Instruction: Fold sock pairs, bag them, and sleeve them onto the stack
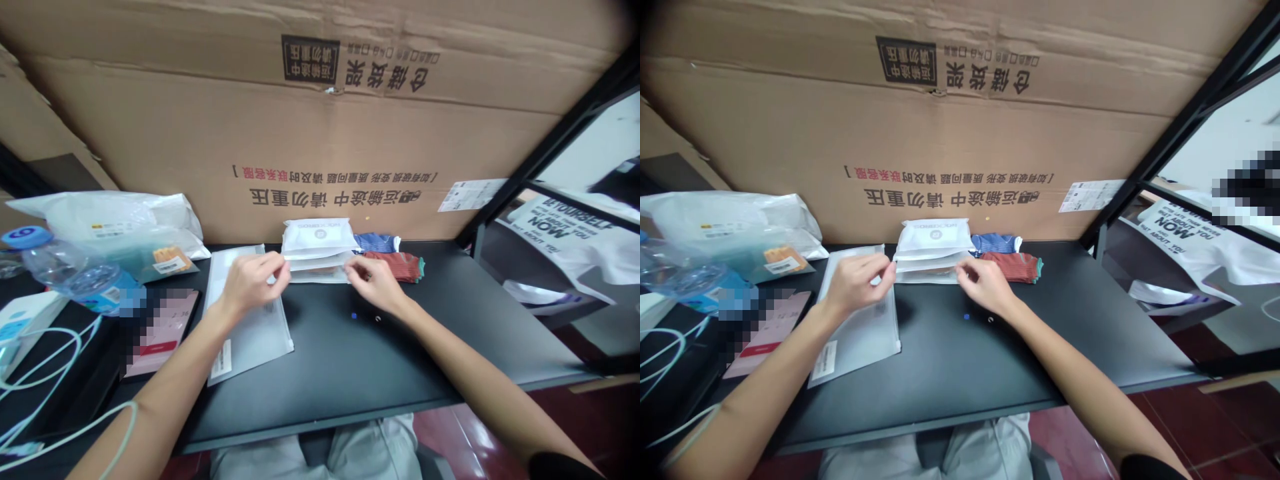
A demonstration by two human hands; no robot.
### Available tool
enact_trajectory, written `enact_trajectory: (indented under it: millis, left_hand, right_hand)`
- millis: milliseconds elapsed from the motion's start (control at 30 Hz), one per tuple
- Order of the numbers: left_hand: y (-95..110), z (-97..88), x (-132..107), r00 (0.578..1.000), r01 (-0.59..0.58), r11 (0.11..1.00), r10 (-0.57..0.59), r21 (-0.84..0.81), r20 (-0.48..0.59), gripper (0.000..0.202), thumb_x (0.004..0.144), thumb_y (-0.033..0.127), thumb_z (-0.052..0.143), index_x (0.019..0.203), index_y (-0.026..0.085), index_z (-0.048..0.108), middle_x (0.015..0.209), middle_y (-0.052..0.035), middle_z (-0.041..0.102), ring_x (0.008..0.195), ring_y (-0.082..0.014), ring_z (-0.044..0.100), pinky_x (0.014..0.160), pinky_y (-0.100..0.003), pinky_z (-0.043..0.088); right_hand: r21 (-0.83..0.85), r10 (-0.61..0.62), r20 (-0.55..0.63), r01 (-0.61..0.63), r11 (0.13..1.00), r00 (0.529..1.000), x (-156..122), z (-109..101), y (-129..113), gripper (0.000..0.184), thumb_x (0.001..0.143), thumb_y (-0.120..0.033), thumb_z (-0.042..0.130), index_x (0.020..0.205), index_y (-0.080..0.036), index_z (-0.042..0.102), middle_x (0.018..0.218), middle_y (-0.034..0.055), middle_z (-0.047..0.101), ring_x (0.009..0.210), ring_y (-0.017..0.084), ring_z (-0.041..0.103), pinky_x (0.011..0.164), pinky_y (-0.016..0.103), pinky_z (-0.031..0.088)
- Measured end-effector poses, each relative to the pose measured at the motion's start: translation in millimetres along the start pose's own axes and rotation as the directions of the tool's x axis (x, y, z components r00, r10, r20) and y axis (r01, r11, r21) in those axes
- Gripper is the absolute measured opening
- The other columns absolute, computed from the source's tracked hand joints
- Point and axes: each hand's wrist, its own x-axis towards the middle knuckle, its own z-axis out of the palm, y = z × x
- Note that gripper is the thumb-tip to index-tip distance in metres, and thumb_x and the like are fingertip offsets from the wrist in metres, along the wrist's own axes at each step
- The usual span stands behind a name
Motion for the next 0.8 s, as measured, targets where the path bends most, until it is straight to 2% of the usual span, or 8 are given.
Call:
enact_trajectory:
  millis: [67, 167, 267, 333, 467, 633, 733, 800]
  left_hand:
    - [16.3, 4.0, 0.3, 0.993, -0.103, 0.990, 0.107, -0.098, 0.043, 0.032, 0.095, 0.017, 0.054, 0.065, 0.019, 0.046, 0.057, 0.0033, 0.048, 0.051, -0.0119, 0.038, 0.053, -0.030, 0.029]
    - [36.2, 12.9, -1.7, 0.963, -0.180, 0.961, 0.216, -0.211, 0.161, 0.033, 0.097, 0.019, 0.052, 0.064, 0.019, 0.048, 0.056, 0.0031, 0.048, 0.049, -0.0115, 0.037, 0.051, -0.031, 0.026]
    - [45.5, 19.6, -5.3, 0.945, -0.184, 0.940, 0.250, -0.288, 0.211, 0.037, 0.098, 0.021, 0.052, 0.062, 0.018, 0.046, 0.055, 0.0027, 0.048, 0.048, -0.0113, 0.036, 0.051, -0.033, 0.022]
    - [46.7, 21.5, -7.0, 0.947, -0.164, 0.936, 0.238, -0.312, 0.216, 0.037, 0.098, 0.021, 0.052, 0.061, 0.018, 0.045, 0.055, 0.0028, 0.047, 0.047, -0.0112, 0.035, 0.050, -0.033, 0.022]
    - [44.0, 22.1, -8.3, 0.953, -0.133, 0.935, 0.212, -0.329, 0.217, 0.038, 0.098, 0.021, 0.052, 0.061, 0.018, 0.045, 0.055, 0.0032, 0.046, 0.048, -0.0110, 0.036, 0.050, -0.033, 0.023]
    - [41.8, 22.6, -8.7, 0.954, -0.113, 0.935, 0.197, -0.337, 0.226, 0.039, 0.099, 0.022, 0.051, 0.060, 0.019, 0.045, 0.055, 0.0030, 0.048, 0.048, -0.0109, 0.038, 0.051, -0.033, 0.024]
    - [42.1, 21.5, -8.0, 0.950, -0.100, 0.938, 0.190, -0.332, 0.249, 0.040, 0.101, 0.024, 0.048, 0.061, 0.019, 0.047, 0.056, 0.0023, 0.051, 0.048, -0.0113, 0.041, 0.052, -0.033, 0.026]
    - [42.0, 20.6, -7.5, 0.945, -0.090, 0.942, 0.184, -0.324, 0.271, 0.041, 0.102, 0.025, 0.047, 0.061, 0.019, 0.049, 0.057, 0.0015, 0.053, 0.049, -0.0118, 0.043, 0.053, -0.033, 0.027]
  right_hand:
    - [-0.099, 0.068, -0.160, -0.084, 0.991, 0.985, 6.2, -12.4, 11.6, 0.019, 0.097, -0.028, 0.053, 0.088, -0.019, 0.068, 0.076, 0.0022, 0.070, 0.065, 0.016, 0.062, 0.064, 0.026, 0.046]
    - [-0.356, 0.193, -0.259, -0.279, 0.892, 0.946, 12.9, -29.3, 26.0, 0.020, 0.096, -0.034, 0.055, 0.093, -0.020, 0.071, 0.089, 0.0061, 0.076, 0.080, 0.022, 0.070, 0.074, 0.030, 0.049]
    - [-0.561, 0.386, -0.208, -0.433, 0.706, 0.899, 16.0, -38.2, 33.3, 0.031, 0.099, -0.044, 0.052, 0.101, -0.021, 0.073, 0.100, 0.0115, 0.077, 0.093, 0.030, 0.074, 0.078, 0.035, 0.050]
    - [-0.651, 0.479, -0.146, -0.449, 0.612, 0.866, 17.0, -40.0, 34.1, 0.040, 0.102, -0.047, 0.045, 0.102, -0.019, 0.074, 0.100, 0.0154, 0.077, 0.094, 0.033, 0.075, 0.078, 0.036, 0.050]
    - [-0.734, 0.529, -0.082, -0.410, 0.542, 0.845, 17.5, -40.7, 26.3, 0.049, 0.105, -0.047, 0.038, 0.099, -0.017, 0.076, 0.098, 0.0185, 0.077, 0.095, 0.033, 0.075, 0.078, 0.036, 0.050]
    - [-0.722, 0.489, 0.147, -0.245, 0.647, 0.860, 7.7, -32.3, -0.2, 0.048, 0.102, -0.037, 0.045, 0.069, -0.016, 0.074, 0.077, 0.0152, 0.075, 0.073, 0.025, 0.072, 0.067, 0.030, 0.043]
    - [-0.561, 0.306, 0.310, -0.086, 0.824, 0.900, -4.4, -15.3, -21.6, 0.049, 0.099, -0.033, 0.051, 0.054, -0.019, 0.063, 0.061, 0.0090, 0.068, 0.053, 0.017, 0.059, 0.057, 0.030, 0.034]
    - [-0.358, 0.145, 0.424, 0.019, 0.933, 0.894, -13.2, -0.5, -35.8, 0.050, 0.098, -0.029, 0.053, 0.049, -0.019, 0.055, 0.049, 0.0033, 0.059, 0.043, 0.012, 0.044, 0.053, 0.030, 0.029]
